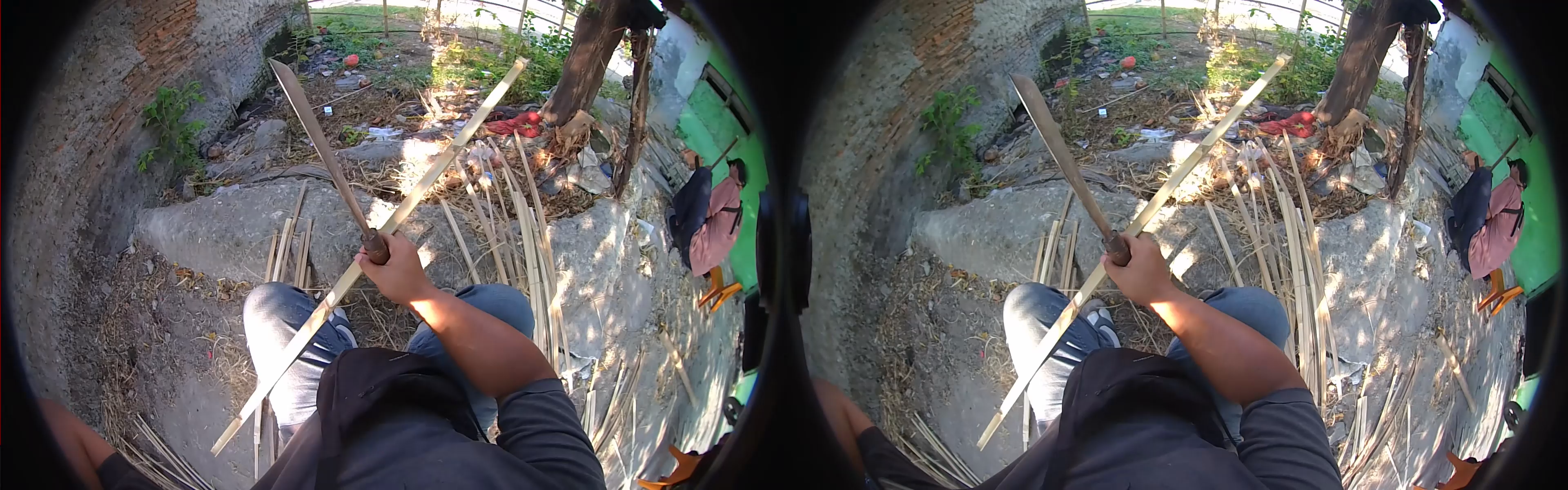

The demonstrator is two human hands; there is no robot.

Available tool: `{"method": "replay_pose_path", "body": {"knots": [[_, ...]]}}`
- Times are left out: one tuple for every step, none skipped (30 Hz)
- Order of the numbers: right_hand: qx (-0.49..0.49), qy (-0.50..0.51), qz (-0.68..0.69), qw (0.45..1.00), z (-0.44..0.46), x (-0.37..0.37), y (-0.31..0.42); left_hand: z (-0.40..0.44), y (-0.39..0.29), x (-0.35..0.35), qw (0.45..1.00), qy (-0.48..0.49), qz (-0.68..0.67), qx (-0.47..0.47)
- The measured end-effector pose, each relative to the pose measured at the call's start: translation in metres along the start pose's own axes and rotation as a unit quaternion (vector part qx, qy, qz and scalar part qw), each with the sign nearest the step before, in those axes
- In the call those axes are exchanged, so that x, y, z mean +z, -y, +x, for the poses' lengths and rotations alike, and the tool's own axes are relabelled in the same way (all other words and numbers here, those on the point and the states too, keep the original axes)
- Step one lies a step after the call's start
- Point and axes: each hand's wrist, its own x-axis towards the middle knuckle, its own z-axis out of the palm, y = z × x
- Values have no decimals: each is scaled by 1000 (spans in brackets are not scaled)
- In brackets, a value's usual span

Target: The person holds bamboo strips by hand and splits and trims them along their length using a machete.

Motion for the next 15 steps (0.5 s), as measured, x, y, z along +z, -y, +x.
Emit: {"method": "replay_pose_path", "body": {"knots": [[-1, -2, -6, 1000, 0, 1, -2, 1, 0, 0, 1000, 0, -2, 3], [4, -1, -6, 1000, -1, 0, -2, 3, 0, 0, 1000, -2, -2, 7], [6, -6, -9, 1000, -1, -1, -3, 4, -2, 0, 1000, -4, -5, 11], [6, -9, -10, 1000, -1, -1, -3, 5, -3, 0, 1000, -9, -6, 14], [4, -8, -9, 1000, 0, 2, -2, 2, -6, -4, 1000, -23, -10, 14], [0, -11, -6, 1000, 0, 4, -1, 2, -9, -9, 999, -40, -8, 23], [-4, -16, -1, 1000, 0, 3, 1, -3, -15, -16, 997, -70, -13, 31], [-8, -22, 4, 1000, 0, 2, 3, -13, -22, -18, 995, -96, -22, 28], [-8, -19, 1, 1000, -1, 0, 6, -32, -29, -16, 993, -112, -34, 0], [-8, -18, -3, 1000, -2, -3, 10, -52, -36, -12, 991, -125, -40, -26], [-11, -16, -9, 1000, -2, -6, 12, -70, -42, 0, 990, -119, -42, -59], [-28, -12, -13, 999, -2, -7, 12, -102, -45, 22, 985, -59, -46, -153], [-23, -14, -23, 999, -3, -8, 15, -132, -45, 46, 971, 8, -43, -234], [-18, -20, -34, 999, -3, -9, 19, -173, -45, 73, 947, 79, -34, -309], [-9, -24, -47, 999, -5, -9, 22, -220, -39, 103, 928, 148, 13, -342]]}}
